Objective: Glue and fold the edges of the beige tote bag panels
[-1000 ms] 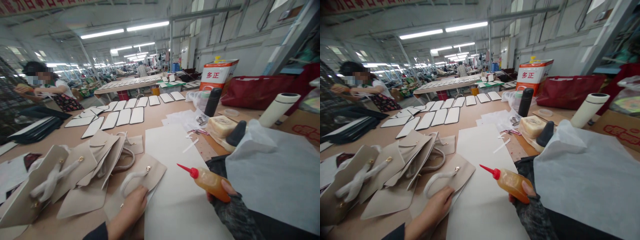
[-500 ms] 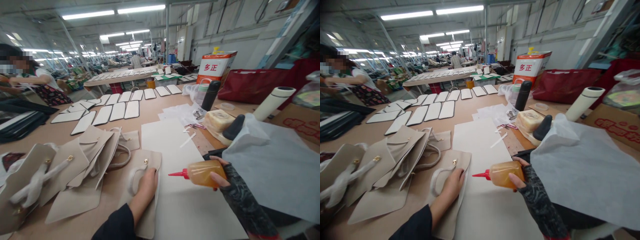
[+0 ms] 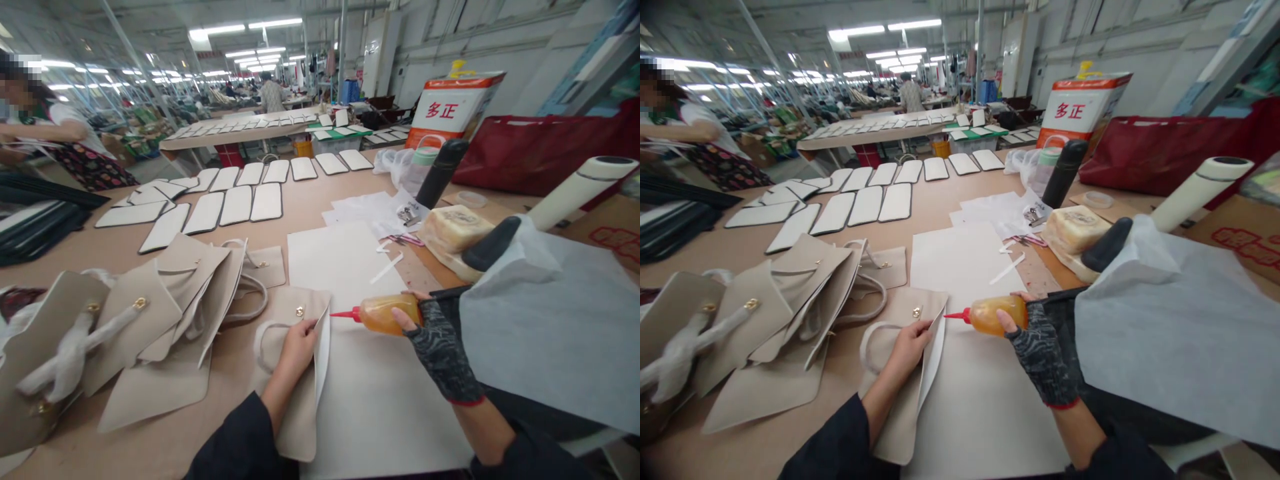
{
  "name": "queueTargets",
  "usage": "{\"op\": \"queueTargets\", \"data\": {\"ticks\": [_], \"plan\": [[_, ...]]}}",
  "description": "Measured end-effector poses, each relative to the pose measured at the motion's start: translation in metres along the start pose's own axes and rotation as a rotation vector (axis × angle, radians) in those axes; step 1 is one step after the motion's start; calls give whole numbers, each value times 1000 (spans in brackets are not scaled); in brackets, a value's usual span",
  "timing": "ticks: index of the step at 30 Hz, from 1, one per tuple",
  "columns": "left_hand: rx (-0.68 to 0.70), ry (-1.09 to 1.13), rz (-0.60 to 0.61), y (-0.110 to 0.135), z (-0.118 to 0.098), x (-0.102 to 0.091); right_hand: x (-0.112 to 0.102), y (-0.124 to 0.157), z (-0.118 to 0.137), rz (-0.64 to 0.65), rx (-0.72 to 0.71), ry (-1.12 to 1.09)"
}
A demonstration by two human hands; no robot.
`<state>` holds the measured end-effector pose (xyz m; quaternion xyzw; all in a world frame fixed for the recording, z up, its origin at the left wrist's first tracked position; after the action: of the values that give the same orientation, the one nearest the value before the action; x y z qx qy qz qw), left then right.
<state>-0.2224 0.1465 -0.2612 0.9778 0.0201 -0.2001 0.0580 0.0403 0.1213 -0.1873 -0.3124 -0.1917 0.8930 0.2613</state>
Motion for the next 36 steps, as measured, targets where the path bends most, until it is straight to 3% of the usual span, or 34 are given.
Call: {"op": "queueTargets", "data": {"ticks": [7, 16, 36], "plan": [[-21, 21, 15, 1, -1, -2, 8, -7, 29, 11, -14, 21], [-47, -1, 18, 0, 4, -1, 24, -7, 17, 15, 47, -53], [-93, -45, -29, 5, 2, -2, 23, -8, 16, 174, 12, -168]]}}
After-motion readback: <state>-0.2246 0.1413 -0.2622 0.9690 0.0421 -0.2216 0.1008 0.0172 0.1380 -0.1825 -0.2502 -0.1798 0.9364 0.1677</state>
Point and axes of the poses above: each hand's wrist, its own y-axis away from the middle knuckle, its own x-axis out of the palm, z = x × y, the point moved 6 cm from there along -y, towards the middle knuckle, and after that the axes turned 6 degrees about -z, right-handed, at the moved point
